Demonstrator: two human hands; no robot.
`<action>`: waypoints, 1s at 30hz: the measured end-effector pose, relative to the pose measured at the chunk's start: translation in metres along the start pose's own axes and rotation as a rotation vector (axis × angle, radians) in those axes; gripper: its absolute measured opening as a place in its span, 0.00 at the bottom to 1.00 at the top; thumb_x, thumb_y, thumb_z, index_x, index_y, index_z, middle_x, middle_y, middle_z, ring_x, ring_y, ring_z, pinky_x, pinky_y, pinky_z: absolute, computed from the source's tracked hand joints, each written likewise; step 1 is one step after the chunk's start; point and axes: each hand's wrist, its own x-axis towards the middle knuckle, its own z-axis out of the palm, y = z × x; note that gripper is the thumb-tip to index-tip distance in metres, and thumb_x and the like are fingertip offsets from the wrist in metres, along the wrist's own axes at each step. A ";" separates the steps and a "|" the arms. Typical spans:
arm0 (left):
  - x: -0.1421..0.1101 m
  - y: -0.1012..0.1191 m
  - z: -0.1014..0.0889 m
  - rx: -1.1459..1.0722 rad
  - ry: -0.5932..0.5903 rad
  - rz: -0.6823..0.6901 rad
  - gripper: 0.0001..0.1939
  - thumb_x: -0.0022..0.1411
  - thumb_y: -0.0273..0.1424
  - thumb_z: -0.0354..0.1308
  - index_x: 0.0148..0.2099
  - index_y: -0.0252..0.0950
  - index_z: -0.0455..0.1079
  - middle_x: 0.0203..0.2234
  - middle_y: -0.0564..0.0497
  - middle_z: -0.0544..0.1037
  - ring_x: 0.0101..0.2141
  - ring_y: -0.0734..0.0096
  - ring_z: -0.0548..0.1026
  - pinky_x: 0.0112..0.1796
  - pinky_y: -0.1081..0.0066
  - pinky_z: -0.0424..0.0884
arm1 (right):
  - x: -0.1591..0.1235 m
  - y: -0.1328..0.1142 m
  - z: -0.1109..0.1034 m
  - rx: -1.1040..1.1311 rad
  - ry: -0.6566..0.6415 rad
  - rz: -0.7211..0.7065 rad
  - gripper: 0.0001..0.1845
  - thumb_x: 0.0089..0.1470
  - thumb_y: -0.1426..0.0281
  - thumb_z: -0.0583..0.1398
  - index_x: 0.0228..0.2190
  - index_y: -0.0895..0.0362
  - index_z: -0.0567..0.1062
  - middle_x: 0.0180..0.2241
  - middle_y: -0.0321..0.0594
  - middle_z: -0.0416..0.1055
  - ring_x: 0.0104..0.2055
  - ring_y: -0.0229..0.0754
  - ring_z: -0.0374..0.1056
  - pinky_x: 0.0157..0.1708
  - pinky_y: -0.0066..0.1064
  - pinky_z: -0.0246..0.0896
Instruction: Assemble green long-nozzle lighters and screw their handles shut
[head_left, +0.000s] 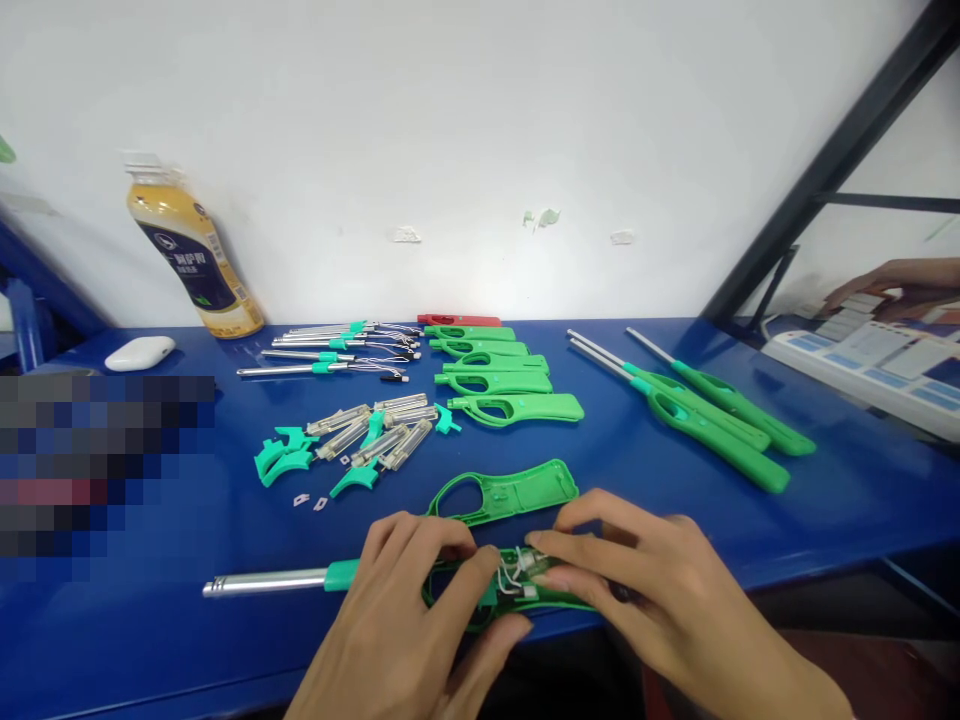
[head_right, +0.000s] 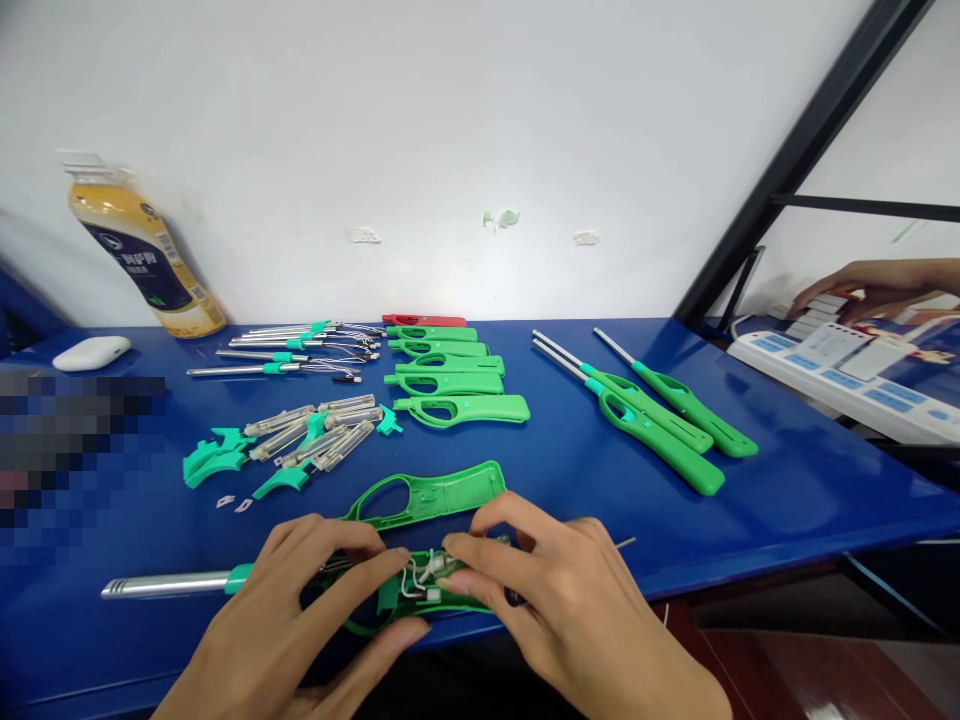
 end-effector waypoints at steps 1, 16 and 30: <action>-0.001 0.000 0.001 0.028 0.003 -0.004 0.14 0.74 0.33 0.62 0.58 0.39 0.71 0.44 0.48 0.77 0.43 0.62 0.77 0.46 0.59 0.73 | 0.000 0.000 0.000 0.000 -0.003 0.002 0.14 0.75 0.61 0.58 0.58 0.41 0.76 0.46 0.33 0.75 0.38 0.32 0.77 0.34 0.28 0.65; -0.002 -0.004 -0.006 0.124 0.035 -0.006 0.15 0.69 0.41 0.68 0.51 0.39 0.72 0.41 0.49 0.78 0.43 0.60 0.75 0.43 0.60 0.71 | 0.000 0.002 0.002 0.003 0.002 0.024 0.16 0.74 0.61 0.59 0.60 0.40 0.75 0.46 0.32 0.75 0.38 0.31 0.77 0.34 0.28 0.65; -0.002 0.001 -0.004 0.139 0.016 -0.065 0.16 0.70 0.41 0.67 0.50 0.38 0.69 0.40 0.48 0.77 0.42 0.59 0.75 0.41 0.60 0.74 | 0.000 0.001 0.002 0.005 0.005 0.031 0.16 0.74 0.59 0.58 0.57 0.43 0.80 0.45 0.37 0.78 0.37 0.34 0.78 0.34 0.28 0.68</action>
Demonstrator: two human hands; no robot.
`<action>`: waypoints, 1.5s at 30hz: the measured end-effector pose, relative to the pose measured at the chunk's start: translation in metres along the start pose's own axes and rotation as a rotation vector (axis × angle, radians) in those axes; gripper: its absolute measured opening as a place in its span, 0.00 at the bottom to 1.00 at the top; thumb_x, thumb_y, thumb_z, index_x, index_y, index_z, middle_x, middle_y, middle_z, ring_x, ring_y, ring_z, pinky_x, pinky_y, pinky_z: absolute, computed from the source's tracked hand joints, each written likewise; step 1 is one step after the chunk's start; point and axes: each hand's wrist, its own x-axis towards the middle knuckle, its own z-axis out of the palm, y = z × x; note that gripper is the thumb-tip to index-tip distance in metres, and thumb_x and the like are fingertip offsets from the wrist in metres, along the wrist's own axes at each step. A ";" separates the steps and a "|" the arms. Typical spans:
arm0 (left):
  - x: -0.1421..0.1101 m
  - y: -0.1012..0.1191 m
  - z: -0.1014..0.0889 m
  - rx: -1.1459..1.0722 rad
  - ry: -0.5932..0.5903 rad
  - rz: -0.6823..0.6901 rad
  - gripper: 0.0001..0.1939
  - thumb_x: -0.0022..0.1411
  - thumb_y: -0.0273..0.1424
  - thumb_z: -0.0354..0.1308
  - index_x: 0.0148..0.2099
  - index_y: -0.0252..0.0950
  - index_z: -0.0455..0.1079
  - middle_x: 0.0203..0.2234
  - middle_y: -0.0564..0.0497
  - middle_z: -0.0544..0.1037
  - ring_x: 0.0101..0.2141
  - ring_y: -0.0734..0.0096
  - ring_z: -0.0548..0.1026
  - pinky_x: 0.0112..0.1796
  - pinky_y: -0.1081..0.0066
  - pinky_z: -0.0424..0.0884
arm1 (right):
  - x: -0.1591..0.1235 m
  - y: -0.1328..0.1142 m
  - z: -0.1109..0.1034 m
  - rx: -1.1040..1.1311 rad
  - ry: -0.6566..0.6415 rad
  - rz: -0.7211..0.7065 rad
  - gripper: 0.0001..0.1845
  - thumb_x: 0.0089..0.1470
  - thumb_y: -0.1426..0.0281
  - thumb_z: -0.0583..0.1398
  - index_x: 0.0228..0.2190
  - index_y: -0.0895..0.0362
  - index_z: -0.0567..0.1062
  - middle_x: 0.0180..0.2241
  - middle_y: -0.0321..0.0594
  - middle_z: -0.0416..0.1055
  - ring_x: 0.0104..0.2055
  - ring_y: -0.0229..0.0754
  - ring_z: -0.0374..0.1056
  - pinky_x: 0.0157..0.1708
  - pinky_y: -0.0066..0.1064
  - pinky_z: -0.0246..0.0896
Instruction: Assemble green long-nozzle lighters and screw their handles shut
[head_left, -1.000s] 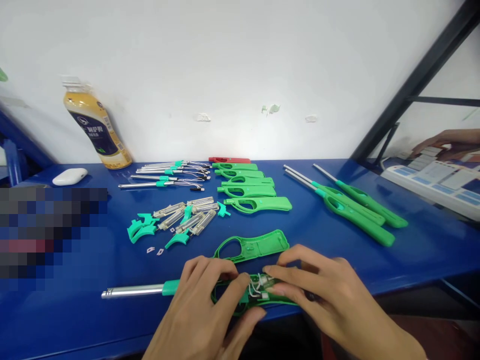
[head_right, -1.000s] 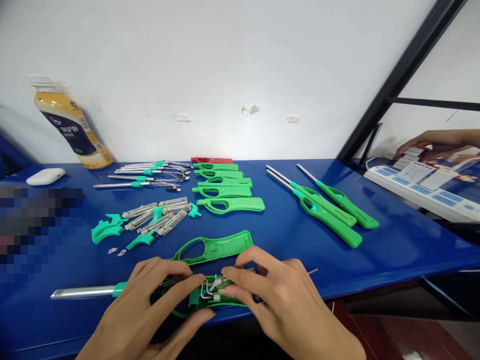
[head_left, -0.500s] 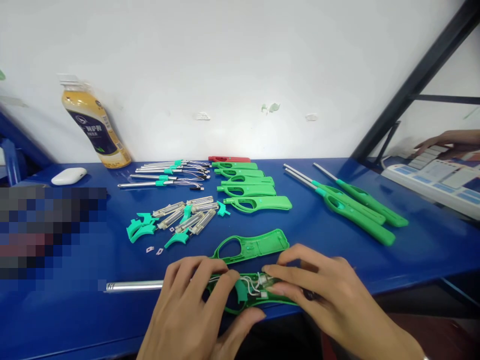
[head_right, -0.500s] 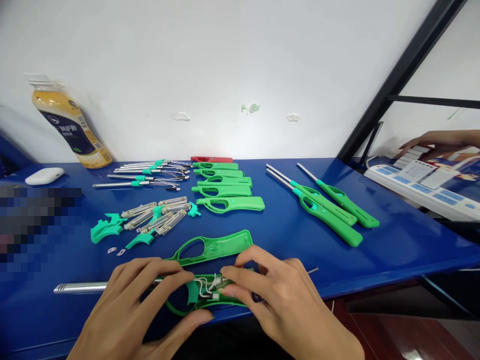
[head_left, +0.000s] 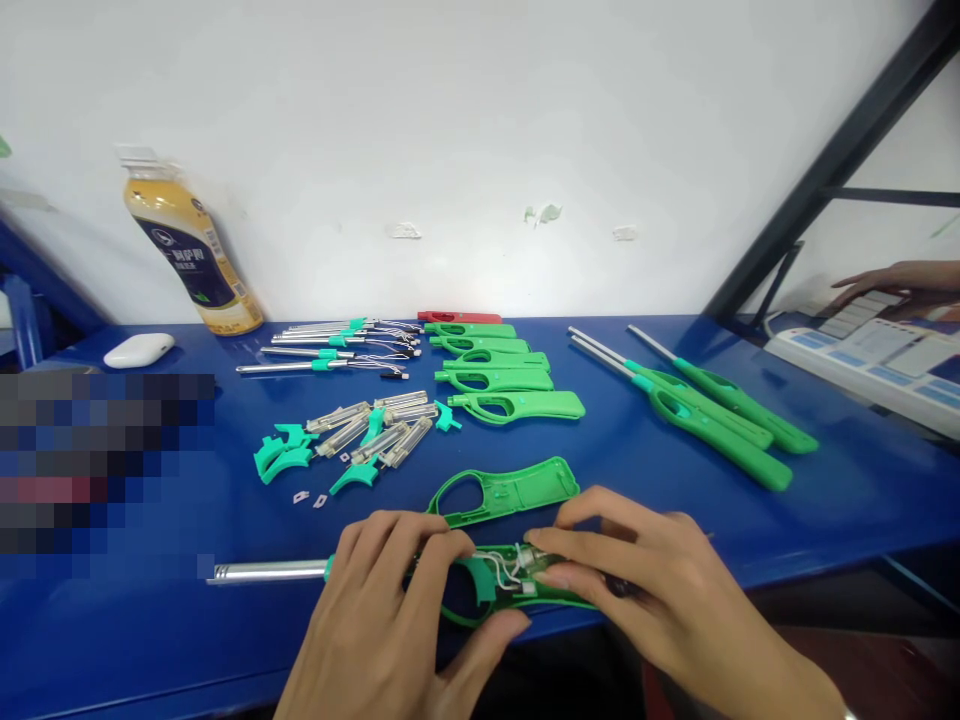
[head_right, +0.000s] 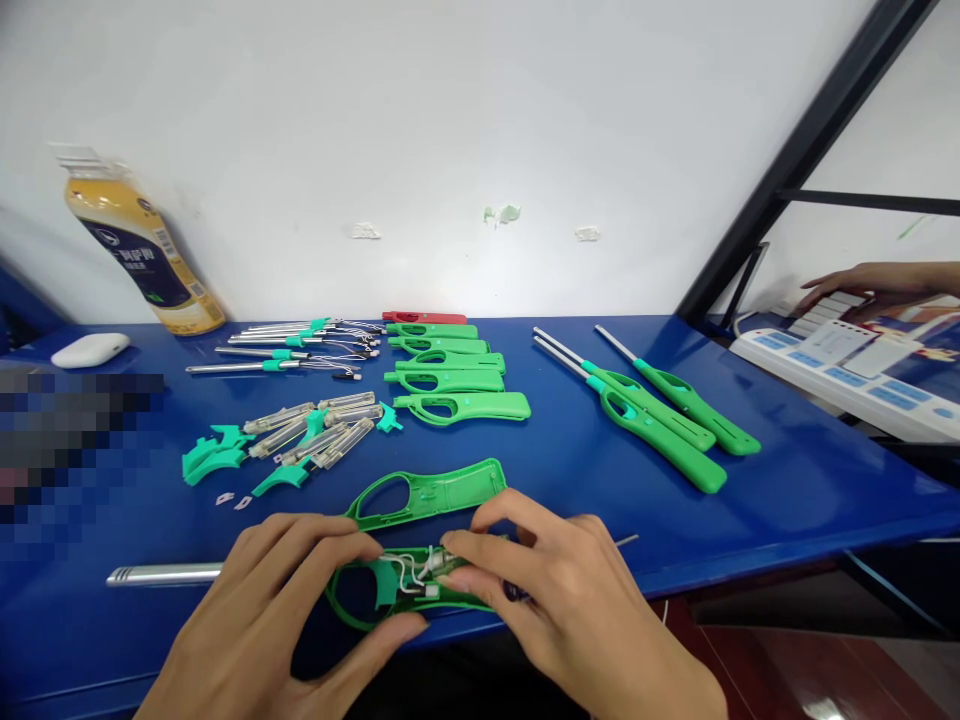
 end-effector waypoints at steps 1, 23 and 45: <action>0.001 0.000 0.000 0.004 -0.007 -0.002 0.16 0.70 0.41 0.67 0.50 0.38 0.69 0.40 0.48 0.77 0.41 0.59 0.75 0.41 0.60 0.74 | 0.000 0.000 0.000 0.003 -0.001 -0.003 0.16 0.74 0.59 0.59 0.58 0.42 0.79 0.46 0.36 0.78 0.37 0.34 0.78 0.34 0.28 0.68; -0.001 0.001 0.005 -0.086 -0.058 0.035 0.11 0.75 0.33 0.60 0.56 0.39 0.69 0.46 0.46 0.77 0.45 0.57 0.77 0.47 0.56 0.75 | 0.001 -0.002 -0.009 -0.005 -0.094 -0.001 0.19 0.75 0.62 0.57 0.62 0.39 0.76 0.49 0.36 0.77 0.35 0.33 0.77 0.34 0.27 0.69; 0.003 -0.001 0.002 -0.104 -0.118 0.107 0.08 0.76 0.29 0.57 0.53 0.42 0.74 0.42 0.47 0.75 0.40 0.61 0.73 0.38 0.62 0.74 | -0.004 -0.006 -0.012 -0.032 -0.159 0.059 0.20 0.76 0.59 0.55 0.64 0.33 0.73 0.49 0.34 0.74 0.38 0.33 0.77 0.35 0.27 0.71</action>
